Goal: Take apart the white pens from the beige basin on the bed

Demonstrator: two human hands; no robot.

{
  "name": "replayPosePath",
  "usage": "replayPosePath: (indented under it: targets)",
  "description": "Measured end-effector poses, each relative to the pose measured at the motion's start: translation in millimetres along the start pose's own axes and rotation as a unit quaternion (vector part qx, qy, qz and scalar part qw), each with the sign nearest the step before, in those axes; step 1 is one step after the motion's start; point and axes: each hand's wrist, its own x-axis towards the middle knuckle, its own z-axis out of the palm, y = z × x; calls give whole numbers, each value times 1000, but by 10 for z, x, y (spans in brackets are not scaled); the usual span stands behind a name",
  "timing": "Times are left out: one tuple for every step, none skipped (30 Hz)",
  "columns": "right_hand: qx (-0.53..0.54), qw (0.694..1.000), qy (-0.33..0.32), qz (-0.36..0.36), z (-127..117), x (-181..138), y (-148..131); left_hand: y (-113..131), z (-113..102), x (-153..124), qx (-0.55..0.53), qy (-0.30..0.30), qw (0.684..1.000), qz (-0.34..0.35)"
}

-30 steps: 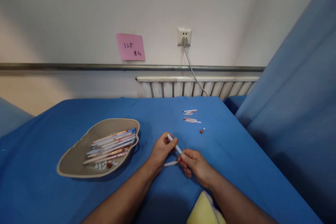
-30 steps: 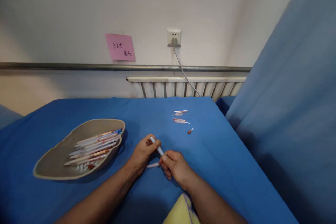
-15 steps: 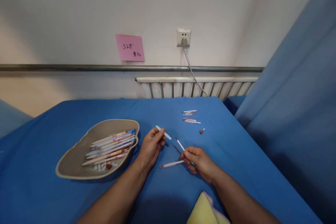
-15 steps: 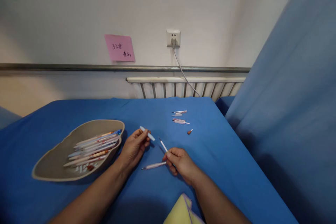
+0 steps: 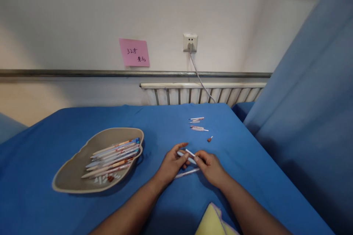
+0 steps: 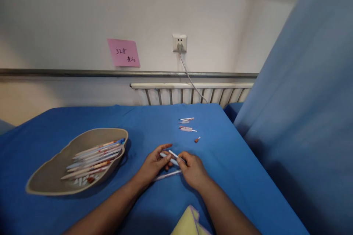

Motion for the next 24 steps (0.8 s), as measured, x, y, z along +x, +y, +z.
replayPosePath:
  targets:
    - [-16,1000,-14,-9,2,-14,-23,5,2,-5,10,-7,1000,-2]
    - [-27,999,-24,-16,6,-26,-42,12,0,-8,17,-10,1000,-5]
    - [-31,999,-32,-20,9,-34,-53,20,-6,-7,22,-10,1000,-8]
    - [-26,999,-37,-21,11,-36,-56,26,-14,-3,24,-4,1000,-13]
    - [-16,999,-42,-18,12,-34,-48,31,-24,5,21,8,1000,-17]
    - [-3,999,-47,-13,10,-27,-31,34,-38,16,15,26,999,-18]
    - [10,999,-51,-7,6,-17,-7,34,-54,29,7,47,999,-18]
    - [21,998,-53,-3,0,-5,21,34,-74,45,-1,67,998,-16]
    - [30,998,-53,0,-8,8,51,33,-98,63,-7,85,996,-14]
    - [38,998,-47,2,-17,20,80,32,-123,81,-12,100,995,-11]
    - [49,998,-39,4,-27,32,106,31,-150,98,-16,110,994,-9]
    - [63,998,-30,6,-36,44,128,29,-175,114,-19,116,993,-8]
    - [80,996,-24,7,-45,54,146,27,-197,128,-23,121,992,-8]
    - [97,995,-20,8,-54,64,161,25,-214,138,-26,124,992,-8]
    - [110,994,-14,10,-63,73,174,22,-225,143,-30,125,992,-9]
    - [119,993,-6,14,-71,83,184,19,-228,145,-32,124,992,-11]
    - [122,992,4,20,-79,92,191,16,-223,141,-33,121,992,-13]
    - [122,992,15,26,-86,99,196,14,-212,133,-34,115,993,-16]
    - [120,992,26,32,-93,105,197,13,-194,122,-33,108,993,-19]
    - [114,992,36,35,-99,109,193,12,-173,108,-31,99,994,-23]
    - [104,993,44,33,-103,109,185,11,-150,94,-27,90,995,-28]
    - [87,995,50,25,-106,107,173,11,-126,79,-23,81,996,-32]
    - [65,996,58,13,-108,102,157,12,-105,66,-18,73,997,-36]
    - [38,997,65,-2,-107,96,140,13,-87,55,-12,66,997,-38]
